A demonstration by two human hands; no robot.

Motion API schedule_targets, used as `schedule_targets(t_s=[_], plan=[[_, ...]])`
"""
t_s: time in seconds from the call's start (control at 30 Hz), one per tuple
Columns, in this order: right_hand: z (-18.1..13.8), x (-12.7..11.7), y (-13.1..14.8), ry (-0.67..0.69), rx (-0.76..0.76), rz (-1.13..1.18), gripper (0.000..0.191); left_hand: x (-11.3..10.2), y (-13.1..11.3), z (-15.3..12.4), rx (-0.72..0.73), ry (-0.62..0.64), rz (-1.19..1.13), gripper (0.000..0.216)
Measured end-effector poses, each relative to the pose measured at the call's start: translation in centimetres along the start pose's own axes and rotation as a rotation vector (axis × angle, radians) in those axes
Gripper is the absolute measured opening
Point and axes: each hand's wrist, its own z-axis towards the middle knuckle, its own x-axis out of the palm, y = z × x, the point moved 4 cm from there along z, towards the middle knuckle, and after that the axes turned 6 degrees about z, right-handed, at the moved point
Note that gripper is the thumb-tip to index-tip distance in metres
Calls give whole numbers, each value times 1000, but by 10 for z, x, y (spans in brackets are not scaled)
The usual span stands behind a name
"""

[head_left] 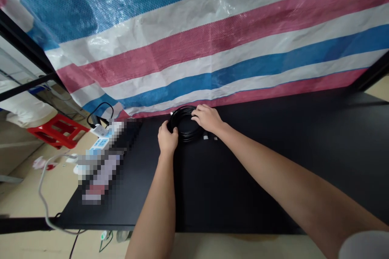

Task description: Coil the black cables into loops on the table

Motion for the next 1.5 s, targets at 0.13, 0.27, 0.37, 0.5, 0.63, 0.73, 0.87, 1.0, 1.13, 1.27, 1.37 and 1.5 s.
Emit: schedule_targets(t_s=[0.13,0.27,0.37,0.5,0.63,0.73,0.87,1.0,1.13,1.27,1.37,1.5], plan=[[-9,2,4,121,-112,-9,37,-1,0,-1,-3,-10,-13,26],[-26,8,12,192,-142,-10,59,-5,-2,-2,-16,-19,23,25],[-39,12,13,207,-124,-26,65,-10,-5,-4,-28,-12,69,20],[-52,5,-3,130,-68,0,46,-9,-13,-11,-24,73,-10,6],[-64,-13,-46,38,49,16,36,5,-27,-26,83,349,-256,1],[-72,-25,-84,3,127,21,28,10,-34,-32,144,462,-362,3],[-80,-39,-123,-141,186,50,21,2,-28,-23,120,308,-302,4],[-85,-44,-145,-278,228,54,13,-8,-20,-12,34,151,-246,7],[-88,-47,-149,-381,233,70,7,-13,-14,-8,-73,45,-192,7],[-90,-53,-142,-475,243,106,12,-16,-11,-8,-129,-34,-200,6],[-94,-59,-138,-554,272,124,15,-15,-11,-9,-128,-52,-241,7],[-100,-66,-140,-675,374,178,20,-15,-15,-11,-86,-63,-311,8]])
